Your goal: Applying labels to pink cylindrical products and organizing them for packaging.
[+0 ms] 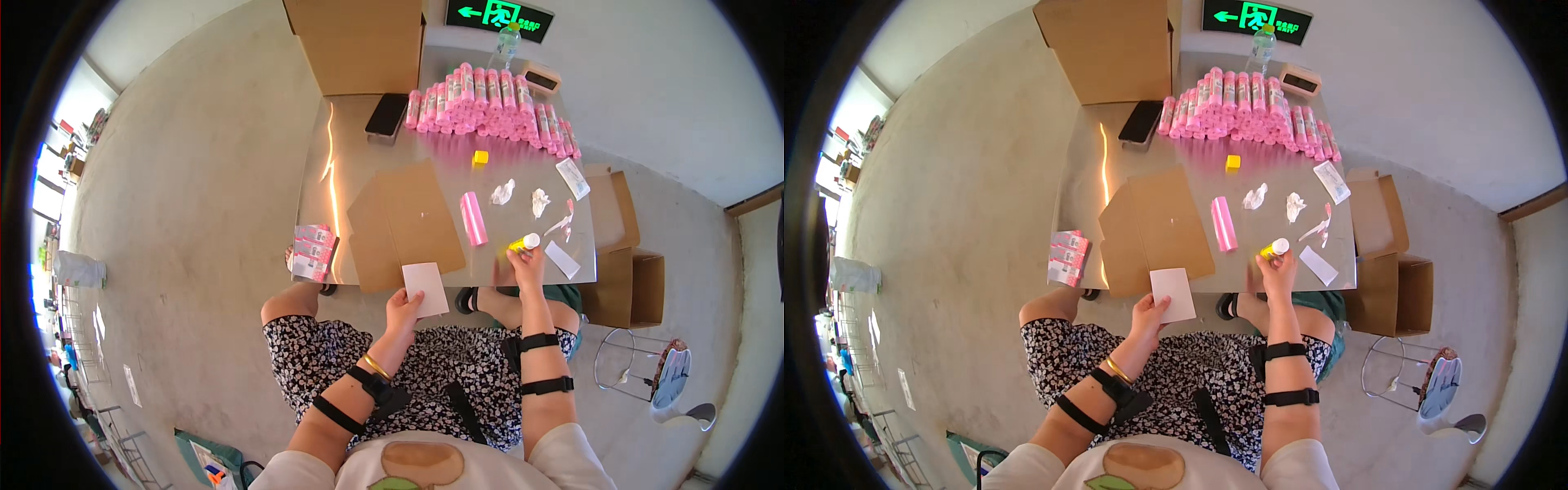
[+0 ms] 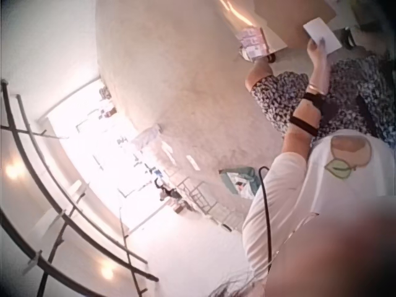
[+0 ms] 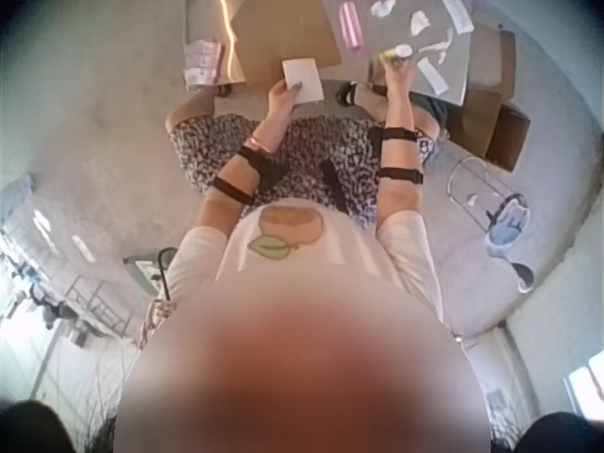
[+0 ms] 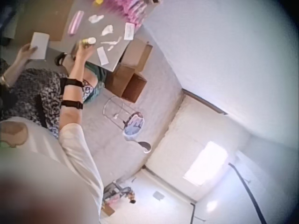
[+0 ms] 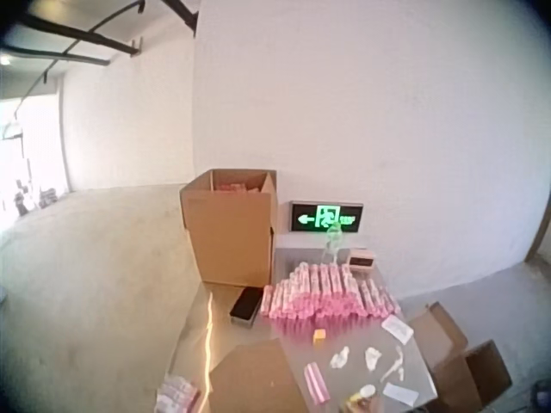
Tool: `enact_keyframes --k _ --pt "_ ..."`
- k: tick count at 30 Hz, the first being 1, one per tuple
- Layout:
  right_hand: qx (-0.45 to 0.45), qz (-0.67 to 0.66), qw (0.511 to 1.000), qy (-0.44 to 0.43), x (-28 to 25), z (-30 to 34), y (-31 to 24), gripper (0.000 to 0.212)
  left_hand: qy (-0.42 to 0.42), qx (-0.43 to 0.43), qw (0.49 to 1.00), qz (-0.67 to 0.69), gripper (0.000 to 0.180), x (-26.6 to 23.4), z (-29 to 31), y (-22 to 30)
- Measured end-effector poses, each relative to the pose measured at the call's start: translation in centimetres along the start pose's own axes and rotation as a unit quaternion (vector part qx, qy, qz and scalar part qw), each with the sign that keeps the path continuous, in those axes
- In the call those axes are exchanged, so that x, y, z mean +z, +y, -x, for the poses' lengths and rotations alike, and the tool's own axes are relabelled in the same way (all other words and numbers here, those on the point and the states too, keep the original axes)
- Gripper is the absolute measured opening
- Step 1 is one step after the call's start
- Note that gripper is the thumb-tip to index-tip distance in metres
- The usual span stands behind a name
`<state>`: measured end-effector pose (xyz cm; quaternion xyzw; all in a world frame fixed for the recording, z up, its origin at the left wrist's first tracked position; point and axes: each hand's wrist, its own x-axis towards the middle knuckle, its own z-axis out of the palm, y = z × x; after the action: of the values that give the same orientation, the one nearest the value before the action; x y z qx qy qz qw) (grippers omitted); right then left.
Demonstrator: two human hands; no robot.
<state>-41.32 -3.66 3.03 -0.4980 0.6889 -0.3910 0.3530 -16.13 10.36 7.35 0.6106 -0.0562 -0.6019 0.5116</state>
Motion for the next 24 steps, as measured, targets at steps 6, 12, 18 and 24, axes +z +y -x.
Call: enact_keyframes --k 6,12,18,24 --pt "-0.047 0.038 0.998 0.033 1.0 -0.2 0.1 0.045 0.003 0.006 1.000 -0.005 0.022 0.3 -1.4 -0.6" --pt "-0.019 0.032 0.992 0.118 -0.6 2.2 -0.8 0.037 -0.027 0.029 0.999 0.035 0.026 0.5 0.2 2.1" --pt "0.126 -0.165 0.944 -0.258 0.8 12.3 -12.0 0.025 -0.093 0.125 0.988 -0.013 0.024 -2.0 2.2 4.7" --pt "0.149 -0.280 0.902 -0.291 5.8 15.4 -14.3 0.023 -0.058 0.137 0.988 0.041 0.022 -1.8 6.2 8.6"
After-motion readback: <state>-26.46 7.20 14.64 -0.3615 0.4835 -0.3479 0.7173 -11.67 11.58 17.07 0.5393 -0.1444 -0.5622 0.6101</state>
